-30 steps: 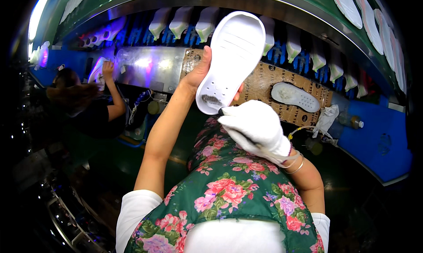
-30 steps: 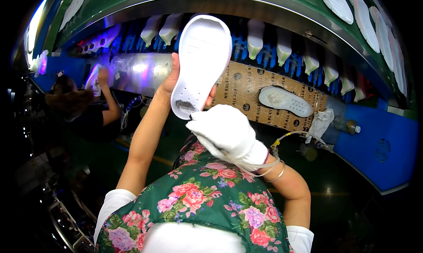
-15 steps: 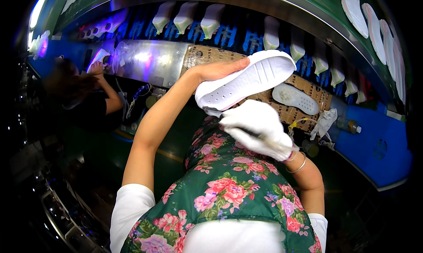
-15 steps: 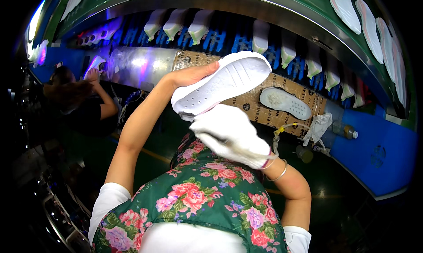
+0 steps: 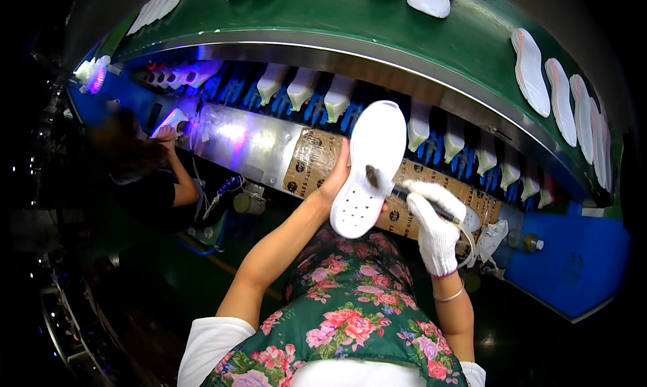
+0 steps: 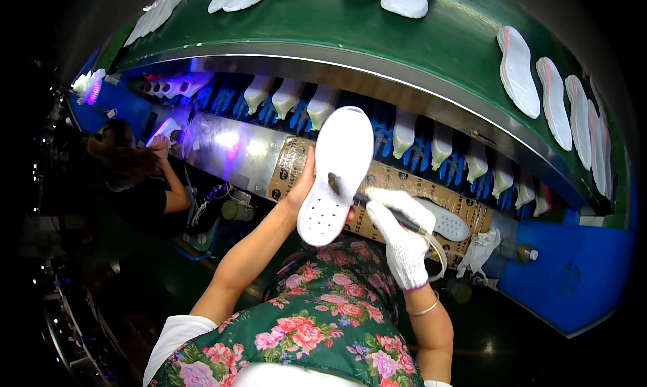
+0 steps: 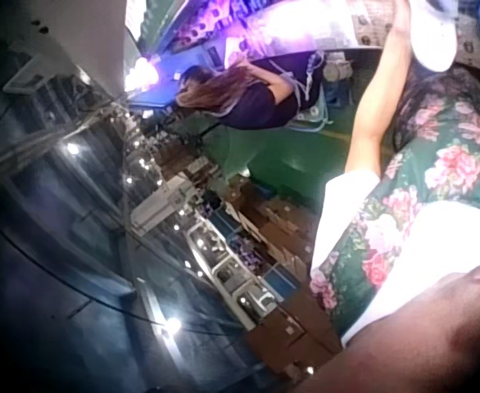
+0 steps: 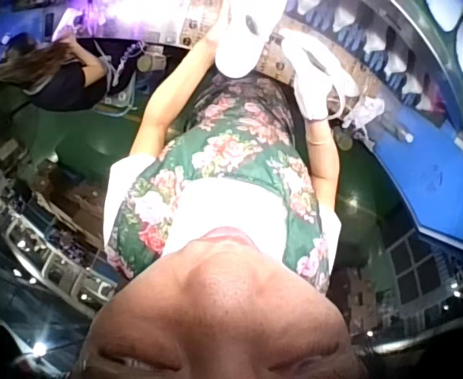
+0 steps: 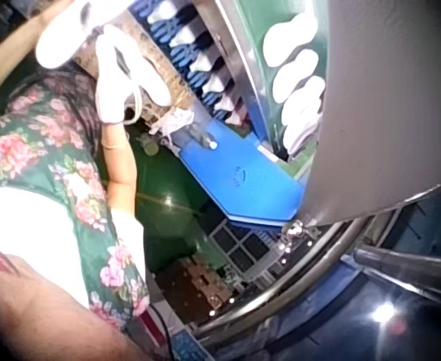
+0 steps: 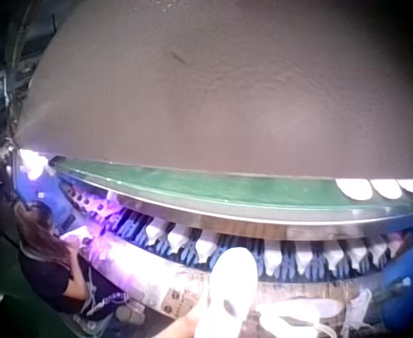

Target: The person applies adhesive to shoe soles using a brush applicator, coating the surfaces of each sole before placing it onto the overhead conveyor belt.

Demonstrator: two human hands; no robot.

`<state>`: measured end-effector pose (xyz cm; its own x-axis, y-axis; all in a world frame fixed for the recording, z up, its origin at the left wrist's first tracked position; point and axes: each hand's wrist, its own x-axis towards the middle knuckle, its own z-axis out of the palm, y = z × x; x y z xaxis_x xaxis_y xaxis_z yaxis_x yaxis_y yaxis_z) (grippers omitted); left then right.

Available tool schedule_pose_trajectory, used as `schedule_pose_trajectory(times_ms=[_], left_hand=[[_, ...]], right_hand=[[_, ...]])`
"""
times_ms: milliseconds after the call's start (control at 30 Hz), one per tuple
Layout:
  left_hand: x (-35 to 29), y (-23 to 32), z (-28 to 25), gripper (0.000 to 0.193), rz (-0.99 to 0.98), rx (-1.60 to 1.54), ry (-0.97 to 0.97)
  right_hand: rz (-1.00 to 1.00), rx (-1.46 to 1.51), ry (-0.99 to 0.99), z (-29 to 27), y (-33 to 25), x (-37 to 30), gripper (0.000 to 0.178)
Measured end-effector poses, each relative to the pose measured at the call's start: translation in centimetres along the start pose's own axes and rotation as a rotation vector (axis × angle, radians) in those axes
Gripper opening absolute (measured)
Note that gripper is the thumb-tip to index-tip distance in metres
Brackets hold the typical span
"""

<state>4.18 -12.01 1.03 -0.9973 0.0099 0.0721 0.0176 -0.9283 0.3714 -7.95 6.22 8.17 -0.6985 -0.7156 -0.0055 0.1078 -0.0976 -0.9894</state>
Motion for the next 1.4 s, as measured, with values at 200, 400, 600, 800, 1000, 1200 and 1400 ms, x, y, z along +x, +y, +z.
schedule_pose_trajectory(times_ms=[200, 400, 600, 800, 1000, 1200, 1400], left_hand=[[0.9, -2.2, 0.9, 0.057, 0.232, 0.291, 0.401], [-4.0, -1.6, -1.4, 0.052, -0.044, 0.357, 0.415], [-3.0, -2.4, 2.9, 0.082, 0.328, -0.383, 0.417], [-3.5, -5.0, 1.1, 0.089, 0.375, -0.119, 0.416], [-1.5, -6.7, 1.3, 0.106, 0.317, -0.252, 0.175], [-0.3, -8.1, 2.8, 0.109, 0.342, -0.036, 0.421], [-1.1, -10.5, -0.7, 0.108, 0.255, -0.312, 0.359]], right_hand=[[-0.364, -0.394, -0.181, -0.4, -1.0, 3.0, 0.019], [-0.468, -0.377, -0.278, -0.6, -1.0, 2.6, 0.015], [-0.472, -0.421, -0.211, 0.0, -1.6, 0.1, 0.02], [-0.487, -0.442, -0.111, 0.0, -3.5, -0.6, 0.022], [-0.559, -0.5, -0.127, 0.9, -4.3, -0.5, 0.024], [-0.782, -0.488, -0.049, 1.9, -3.7, 0.8, 0.031], [-0.85, -0.622, -0.056, 3.0, -3.9, 0.7, 0.041]])
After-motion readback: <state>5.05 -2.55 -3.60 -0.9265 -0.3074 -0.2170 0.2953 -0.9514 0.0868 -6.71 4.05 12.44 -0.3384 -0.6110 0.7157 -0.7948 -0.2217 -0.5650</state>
